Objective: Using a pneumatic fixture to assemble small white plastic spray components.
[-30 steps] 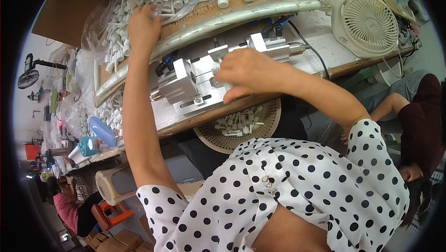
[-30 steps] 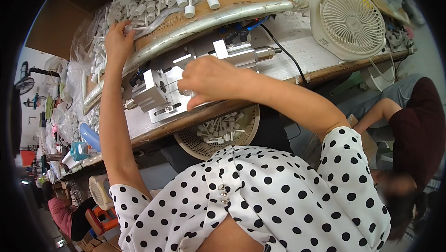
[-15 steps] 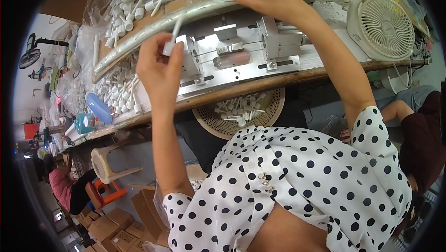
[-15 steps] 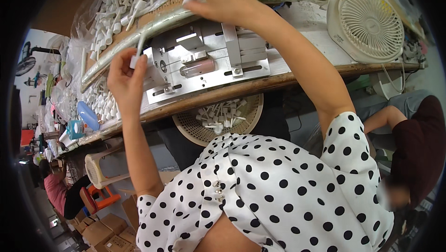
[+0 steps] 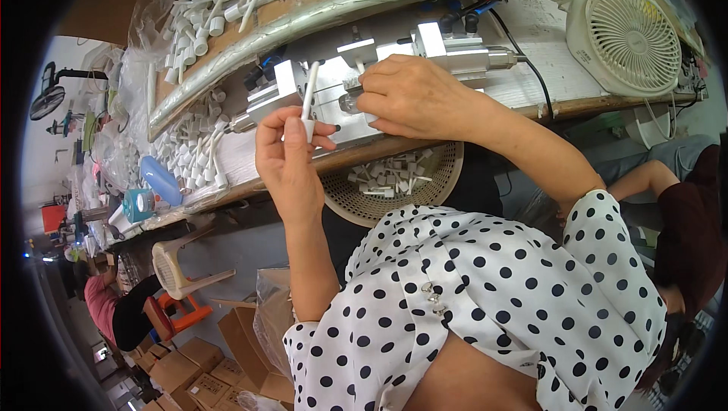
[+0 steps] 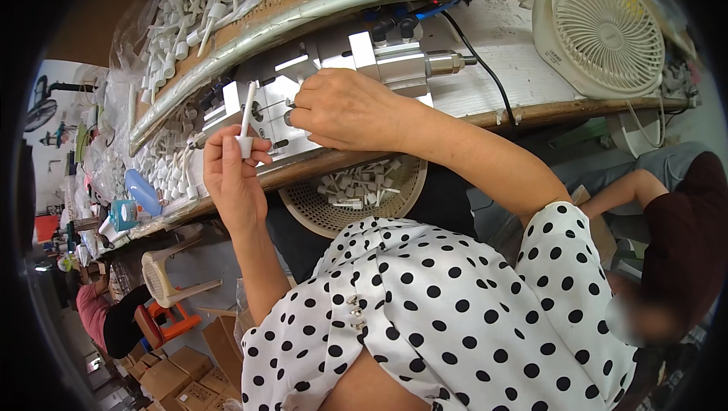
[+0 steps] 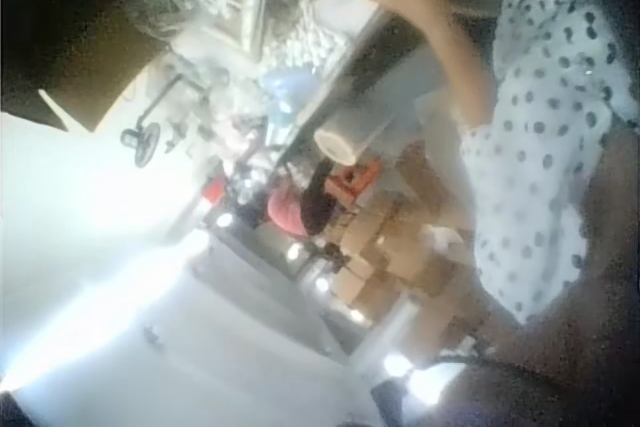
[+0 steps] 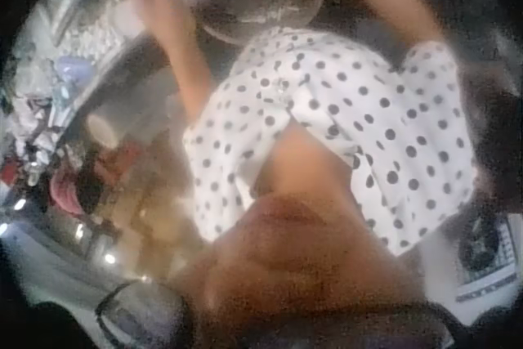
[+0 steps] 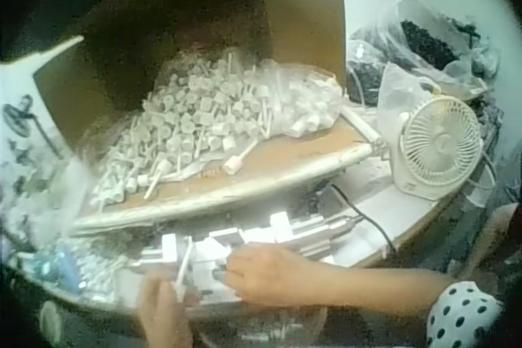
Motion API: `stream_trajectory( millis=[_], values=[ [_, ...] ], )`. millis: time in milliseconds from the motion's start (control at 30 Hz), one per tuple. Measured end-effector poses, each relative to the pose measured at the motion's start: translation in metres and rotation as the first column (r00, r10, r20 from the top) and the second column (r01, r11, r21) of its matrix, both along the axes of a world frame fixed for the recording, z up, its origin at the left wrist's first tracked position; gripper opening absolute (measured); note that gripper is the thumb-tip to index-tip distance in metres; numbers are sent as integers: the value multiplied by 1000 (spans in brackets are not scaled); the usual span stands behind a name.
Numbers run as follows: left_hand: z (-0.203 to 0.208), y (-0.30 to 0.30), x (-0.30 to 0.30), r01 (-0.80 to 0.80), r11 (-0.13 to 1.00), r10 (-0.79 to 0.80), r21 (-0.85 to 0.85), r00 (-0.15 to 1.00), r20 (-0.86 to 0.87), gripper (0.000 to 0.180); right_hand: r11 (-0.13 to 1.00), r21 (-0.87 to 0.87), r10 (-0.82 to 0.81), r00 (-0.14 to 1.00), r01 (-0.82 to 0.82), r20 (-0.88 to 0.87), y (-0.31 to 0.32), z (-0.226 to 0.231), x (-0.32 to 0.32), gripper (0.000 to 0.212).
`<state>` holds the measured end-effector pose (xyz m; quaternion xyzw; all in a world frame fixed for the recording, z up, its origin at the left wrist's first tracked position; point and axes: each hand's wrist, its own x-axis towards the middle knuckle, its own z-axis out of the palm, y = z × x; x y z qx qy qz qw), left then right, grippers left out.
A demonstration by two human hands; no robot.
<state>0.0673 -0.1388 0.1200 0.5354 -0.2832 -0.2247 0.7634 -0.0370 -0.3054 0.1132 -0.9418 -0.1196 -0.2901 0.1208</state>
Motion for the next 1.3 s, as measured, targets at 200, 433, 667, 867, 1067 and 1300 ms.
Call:
stream_trajectory(
  millis=[200, 433, 667, 867, 1067, 1300],
  values=[
    [-11, -1, -13, 1, 1000, 1, 31, 998, -55, 17, 979, 68, -202, 955, 191, 219, -38, 38, 21, 26],
    [-19, -31, -25, -284, 947, 61, 147, 611, 789, 22, 786, 36, -612, 785, 618, -95, -81, 64, 74, 32],
    [-33, -42, -22, -248, 948, -71, 199, 443, 893, 21, 838, 203, -495, 863, 506, -106, -59, 61, 48, 32],
    [-26, -43, -23, -243, 942, -119, 232, 406, 906, 20, 814, 543, -315, 942, 205, 116, -31, 54, -2, 22],
    [30, -59, 16, -213, 952, -61, 218, 567, 821, 14, 936, 348, -123, 976, 54, 178, -21, 40, -30, 20],
    [51, -141, 130, -798, 515, -98, 314, 309, 946, 52, 990, 104, 84, 994, -92, 76, -4, 1, -1, 15]
  ],
)
